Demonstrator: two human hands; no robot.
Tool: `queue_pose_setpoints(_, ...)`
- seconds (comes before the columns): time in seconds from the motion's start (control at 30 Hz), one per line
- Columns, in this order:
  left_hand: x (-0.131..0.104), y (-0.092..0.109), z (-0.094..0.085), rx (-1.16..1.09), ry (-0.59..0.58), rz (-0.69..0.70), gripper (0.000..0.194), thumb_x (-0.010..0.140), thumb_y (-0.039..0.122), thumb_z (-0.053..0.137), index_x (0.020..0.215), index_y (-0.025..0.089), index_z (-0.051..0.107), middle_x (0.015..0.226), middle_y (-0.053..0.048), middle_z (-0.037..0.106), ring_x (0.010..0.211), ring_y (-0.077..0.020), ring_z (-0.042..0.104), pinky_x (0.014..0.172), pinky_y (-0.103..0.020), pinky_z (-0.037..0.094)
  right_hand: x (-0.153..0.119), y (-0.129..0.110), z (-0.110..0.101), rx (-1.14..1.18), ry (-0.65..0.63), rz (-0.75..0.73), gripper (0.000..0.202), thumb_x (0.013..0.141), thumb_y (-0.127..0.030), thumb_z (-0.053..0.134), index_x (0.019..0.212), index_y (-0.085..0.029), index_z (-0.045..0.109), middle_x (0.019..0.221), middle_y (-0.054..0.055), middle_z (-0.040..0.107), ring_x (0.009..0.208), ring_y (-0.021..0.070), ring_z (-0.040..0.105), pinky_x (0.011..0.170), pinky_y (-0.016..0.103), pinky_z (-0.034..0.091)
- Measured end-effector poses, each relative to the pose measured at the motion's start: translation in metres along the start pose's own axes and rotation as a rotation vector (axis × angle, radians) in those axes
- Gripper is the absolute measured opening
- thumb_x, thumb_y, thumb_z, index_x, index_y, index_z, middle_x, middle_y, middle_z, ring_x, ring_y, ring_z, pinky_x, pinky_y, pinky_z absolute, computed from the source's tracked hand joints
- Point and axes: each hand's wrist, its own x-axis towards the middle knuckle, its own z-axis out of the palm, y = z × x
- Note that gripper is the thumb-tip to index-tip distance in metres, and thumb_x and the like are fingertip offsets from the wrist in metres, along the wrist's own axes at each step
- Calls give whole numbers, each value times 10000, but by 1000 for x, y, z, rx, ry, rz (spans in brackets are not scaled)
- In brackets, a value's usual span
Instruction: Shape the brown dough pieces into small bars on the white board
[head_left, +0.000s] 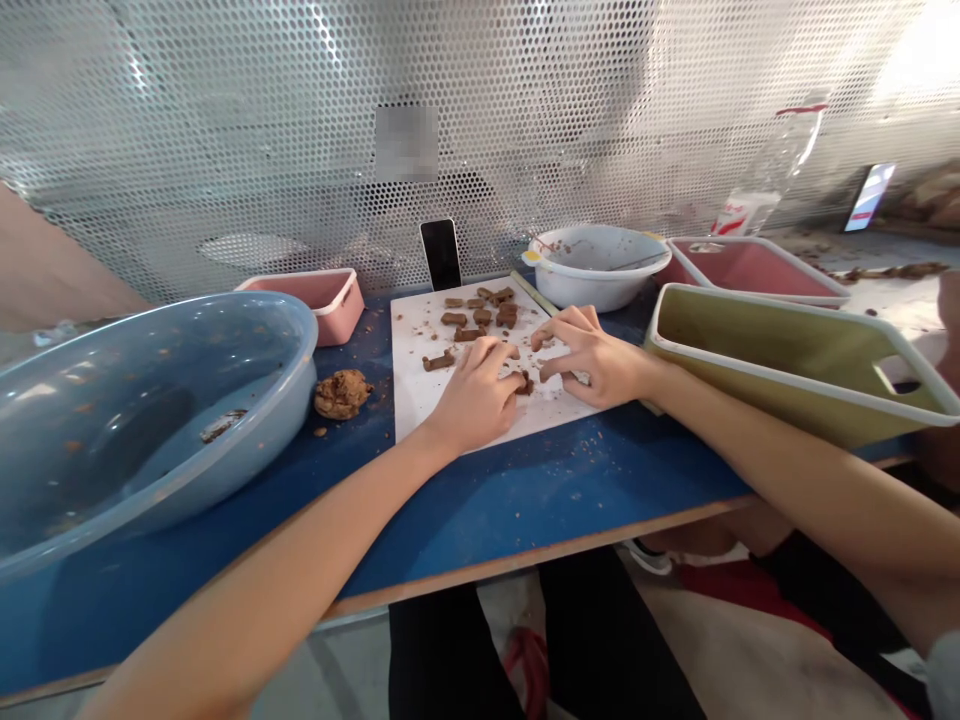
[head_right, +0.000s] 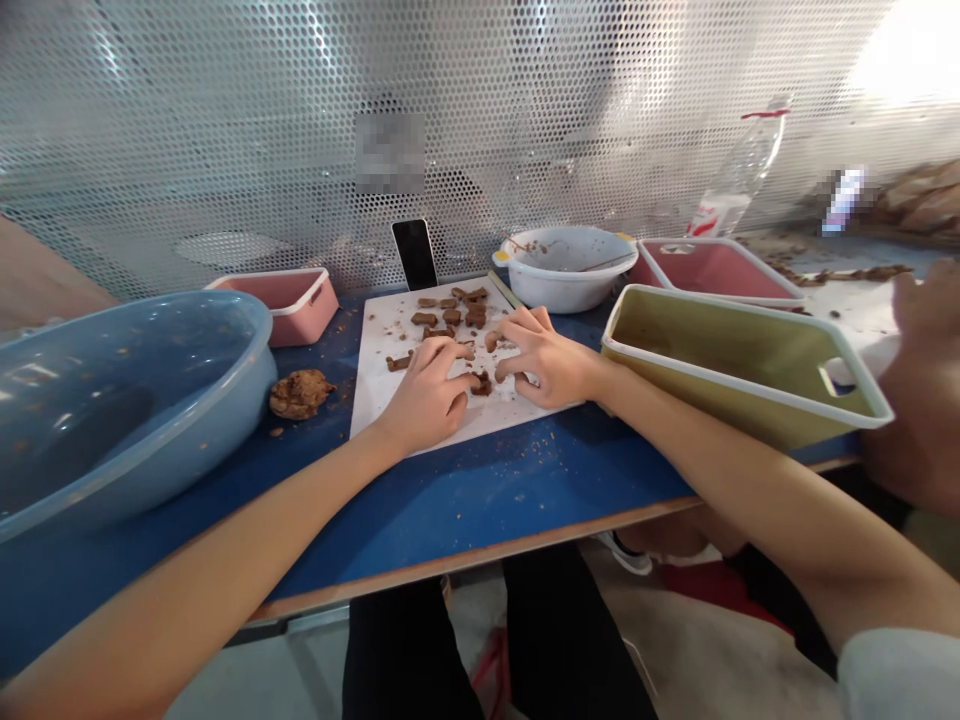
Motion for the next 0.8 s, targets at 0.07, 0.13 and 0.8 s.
queue_pose_setpoints(0.07,0,-1,0,29,-13,36,294,1005,90,595,1044,179,873,1392,-180,674,1410,-407,533,1176,-646,516,0,0,1,6,-4,13,290,905,-123,582,989,-258,825,1365,109,637,1275,355,524,1014,544,385)
queue_pose_setpoints(0.13,0,-2,0,48,-25,65,306,1015,99,592,1069,185,881,1416,-180,670,1415,-409,530,1167,-642,513,0,0,3,13,-6,17,287,918,-134,587,1013,-255,829,1365,115,641,1273,354,520,1020,544,380)
queue_pose_setpoints(0.8,-1,-3,0,161,-87,137,281,1003,102,640,1131,166,881,1494,-197,661,1430,-420,524,1158,-624,514,4,-3,2,36,-7,-40,311,921,-86,625,1073,-246,844,1366,132,630,1317,353,509,1058,547,398)
